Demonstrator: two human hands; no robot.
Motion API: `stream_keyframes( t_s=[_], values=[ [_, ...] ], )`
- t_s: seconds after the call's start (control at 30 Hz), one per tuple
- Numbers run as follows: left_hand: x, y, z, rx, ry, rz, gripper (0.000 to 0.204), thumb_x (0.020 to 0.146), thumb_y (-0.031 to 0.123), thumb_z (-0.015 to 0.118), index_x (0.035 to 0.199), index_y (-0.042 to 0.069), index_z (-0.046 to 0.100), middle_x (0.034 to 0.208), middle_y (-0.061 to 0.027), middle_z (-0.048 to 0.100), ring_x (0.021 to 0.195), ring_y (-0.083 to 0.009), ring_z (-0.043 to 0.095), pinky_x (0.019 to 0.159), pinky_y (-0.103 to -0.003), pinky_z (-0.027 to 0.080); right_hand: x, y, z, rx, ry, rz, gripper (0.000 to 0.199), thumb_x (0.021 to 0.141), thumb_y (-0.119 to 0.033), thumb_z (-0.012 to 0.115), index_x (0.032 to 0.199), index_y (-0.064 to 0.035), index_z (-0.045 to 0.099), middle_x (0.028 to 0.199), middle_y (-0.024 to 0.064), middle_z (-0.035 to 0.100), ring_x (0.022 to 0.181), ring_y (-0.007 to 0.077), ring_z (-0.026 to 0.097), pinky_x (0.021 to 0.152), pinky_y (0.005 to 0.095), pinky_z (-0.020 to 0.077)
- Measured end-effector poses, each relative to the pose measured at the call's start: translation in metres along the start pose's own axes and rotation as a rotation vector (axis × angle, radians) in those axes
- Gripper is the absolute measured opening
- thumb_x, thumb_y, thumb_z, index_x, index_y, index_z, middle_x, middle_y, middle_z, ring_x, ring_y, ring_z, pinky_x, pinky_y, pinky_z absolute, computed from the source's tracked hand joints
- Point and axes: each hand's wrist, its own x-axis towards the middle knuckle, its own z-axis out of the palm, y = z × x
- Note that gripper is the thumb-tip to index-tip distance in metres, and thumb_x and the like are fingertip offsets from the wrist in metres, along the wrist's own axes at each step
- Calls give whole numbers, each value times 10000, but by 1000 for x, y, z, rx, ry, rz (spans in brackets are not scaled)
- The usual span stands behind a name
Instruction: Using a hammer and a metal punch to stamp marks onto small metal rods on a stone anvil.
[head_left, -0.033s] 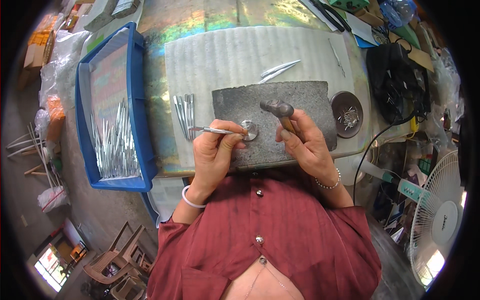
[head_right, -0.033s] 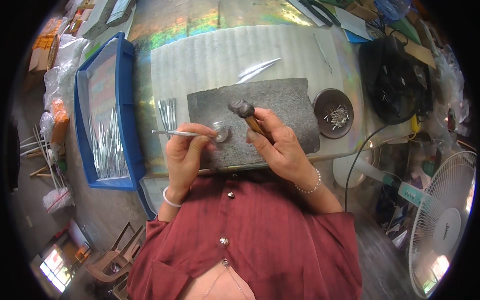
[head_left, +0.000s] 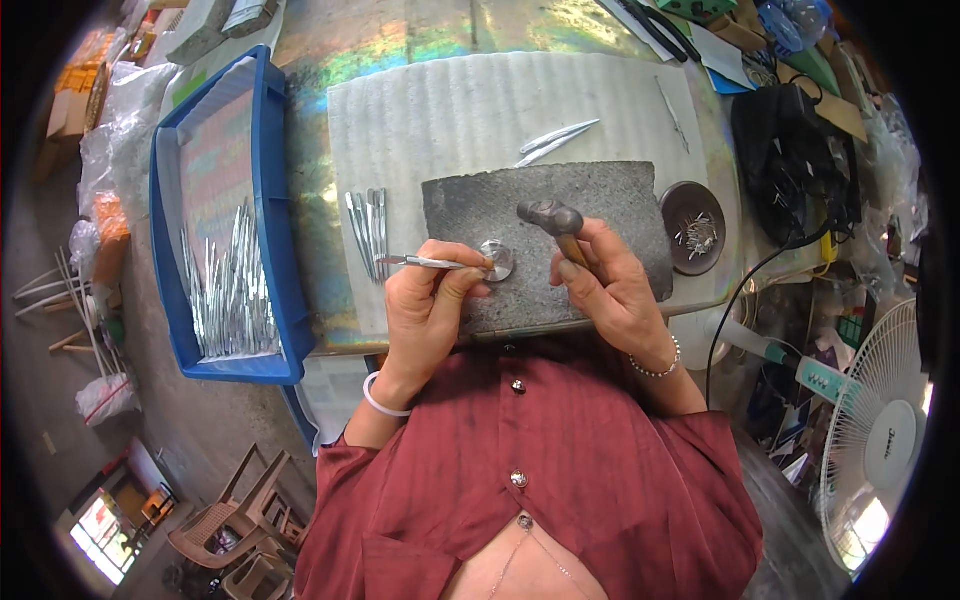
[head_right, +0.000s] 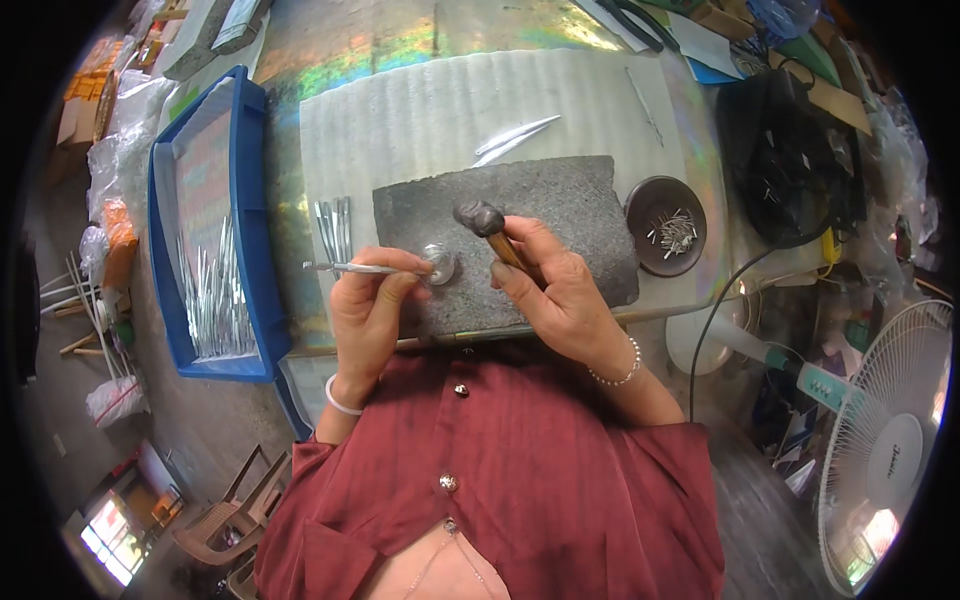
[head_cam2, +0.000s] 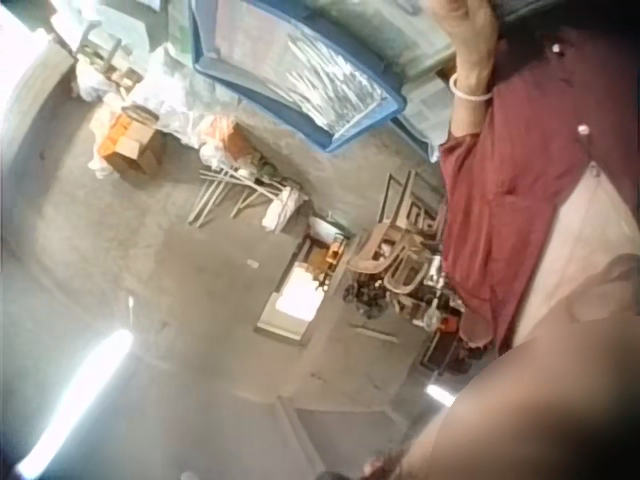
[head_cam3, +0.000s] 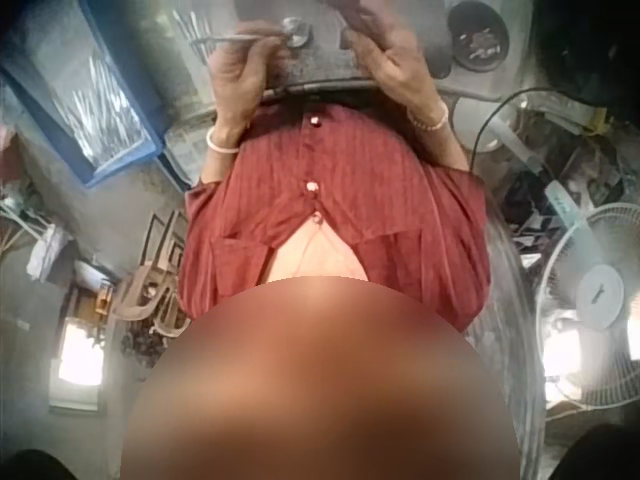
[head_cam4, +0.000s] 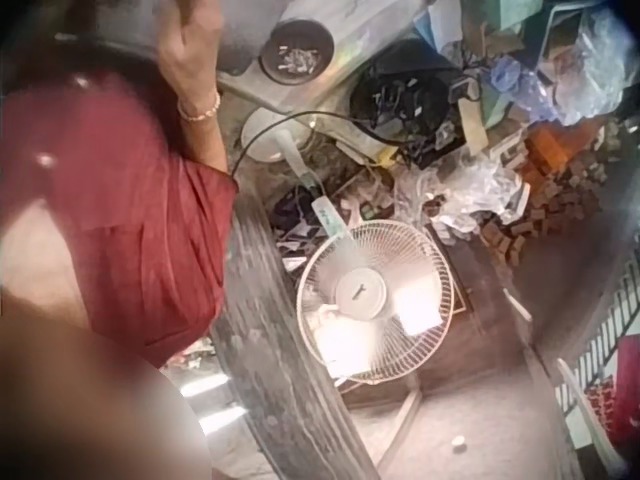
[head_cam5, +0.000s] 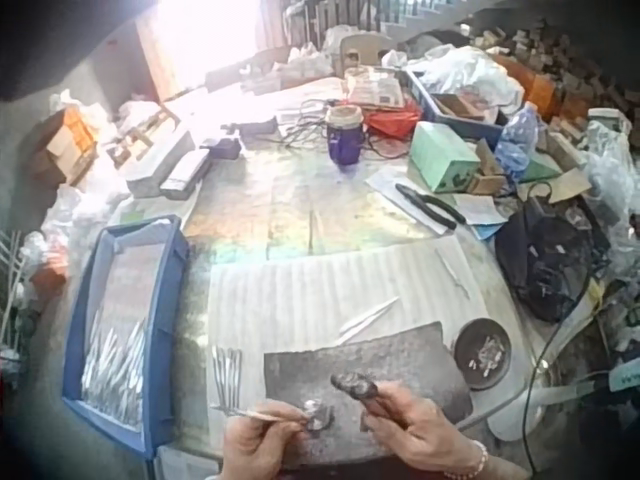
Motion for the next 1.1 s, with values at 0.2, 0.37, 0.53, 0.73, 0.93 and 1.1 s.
stream_keyframes(
  t_s=[0.2, 0.37, 0.53, 0.73, 0.93, 1.1],
  values=[
    [-1, -1, 4, 40, 24, 21, 56, 876, -46, 557, 910, -28, 597, 855, -76, 625, 705, -106, 609, 625, -212, 507, 2, 11, -1, -154, 36, -92, 316, 870, -83, 590, 1161, -20, 483, 725, 43, 507, 637, 90, 464, 580, 260, 406],
    [-1, -3, 4, 215, 9, 155, 93, 816, -87, 587, 889, -28, 590, 827, -110, 617, 684, -172, 626, 600, -260, 505, 2, 5, -2, -216, 29, -97, 326, 860, -71, 595, 1160, -15, 481, 736, 56, 521, 647, 99, 487, 593, 266, 426],
    [3, 10, 11, 621, -41, 441, 214, 713, -106, 596, 899, -1, 588, 802, -119, 615, 658, -246, 627, 563, -305, 505, -2, 6, 2, -15, 24, -13, 383, 896, -12, 538, 1266, -3, 441, 835, 13, 548, 643, 27, 461, 590, 187, 401],
    [-4, 15, 8, 809, -89, 437, 260, 684, -50, 582, 931, 30, 593, 841, -120, 611, 640, -260, 630, 518, -328, 490, 2, -36, 14, -69, -241, -433, 470, 811, -7, 666, 1238, 13, 473, 869, 64, 607, 640, 42, 491, 549, 202, 418],
    [0, 15, 7, 724, -108, 437, 286, 677, 118, 666, 946, 76, 578, 843, -99, 603, 683, -262, 612, 514, -348, 484, 18, -70, 32, -457, -268, -671, 249, 678, -5, 724, 899, -4, 608, 757, 110, 589, 615, 230, 587, 544, 284, 467],
    [-1, -25, 3, 597, -110, 612, 260, 651, 60, 644, 901, 55, 576, 828, -100, 588, 619, -277, 603, 523, -378, 501, 12, -82, 34, -480, -268, -568, 281, 739, 31, 668, 995, -17, 562, 818, 104, 580, 683, 196, 600, 575, 293, 480]
  ],
)
